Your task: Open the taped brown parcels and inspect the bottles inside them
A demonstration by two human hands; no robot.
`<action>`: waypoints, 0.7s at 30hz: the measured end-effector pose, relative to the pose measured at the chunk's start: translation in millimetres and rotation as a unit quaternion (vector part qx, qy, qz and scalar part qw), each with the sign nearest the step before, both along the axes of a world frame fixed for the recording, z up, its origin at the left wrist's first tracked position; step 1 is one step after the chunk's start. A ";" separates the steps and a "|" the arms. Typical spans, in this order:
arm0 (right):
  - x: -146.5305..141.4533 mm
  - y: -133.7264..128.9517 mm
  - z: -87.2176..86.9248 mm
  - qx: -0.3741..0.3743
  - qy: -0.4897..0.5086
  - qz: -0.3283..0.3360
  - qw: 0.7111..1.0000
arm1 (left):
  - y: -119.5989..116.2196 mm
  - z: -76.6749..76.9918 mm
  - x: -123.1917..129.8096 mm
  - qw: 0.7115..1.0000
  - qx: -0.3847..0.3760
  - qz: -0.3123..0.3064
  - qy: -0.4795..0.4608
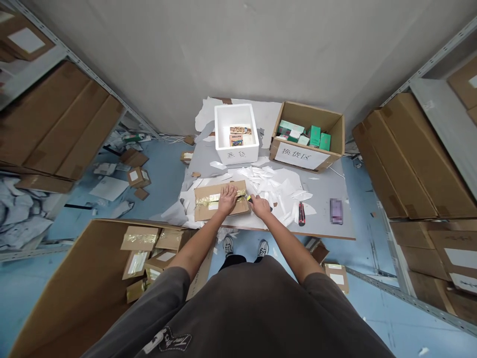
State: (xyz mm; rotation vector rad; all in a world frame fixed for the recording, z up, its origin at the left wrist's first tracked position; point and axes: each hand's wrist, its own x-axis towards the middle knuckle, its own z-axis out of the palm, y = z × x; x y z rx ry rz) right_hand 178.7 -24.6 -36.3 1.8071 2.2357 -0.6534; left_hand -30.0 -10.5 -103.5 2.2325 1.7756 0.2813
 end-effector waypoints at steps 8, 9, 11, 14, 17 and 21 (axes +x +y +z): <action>-2.1 -19.3 -6.4 0.019 0.006 -0.095 0.995 | -1.6 1.1 7.4 1.000 -0.015 -0.009 -0.001; -6.6 -25.3 -9.5 0.024 0.008 -0.118 0.993 | -2.1 0.5 9.4 1.000 -0.011 -0.011 -0.009; -18.3 -35.8 -15.2 0.034 0.013 -0.160 0.986 | -2.6 -0.7 13.1 1.000 -0.004 -0.012 -0.023; -22.8 -41.5 -18.9 0.041 0.028 -0.203 0.978 | -1.8 -1.0 12.3 0.999 -0.010 -0.013 -0.031; 21.1 -34.0 -12.4 0.054 0.023 -0.306 0.950 | 1.4 0.8 -1.2 0.999 -0.022 0.020 -0.030; 128.3 -27.0 3.3 0.100 0.022 -0.336 0.936 | 5.5 1.8 -23.8 0.996 -0.005 0.073 -0.044</action>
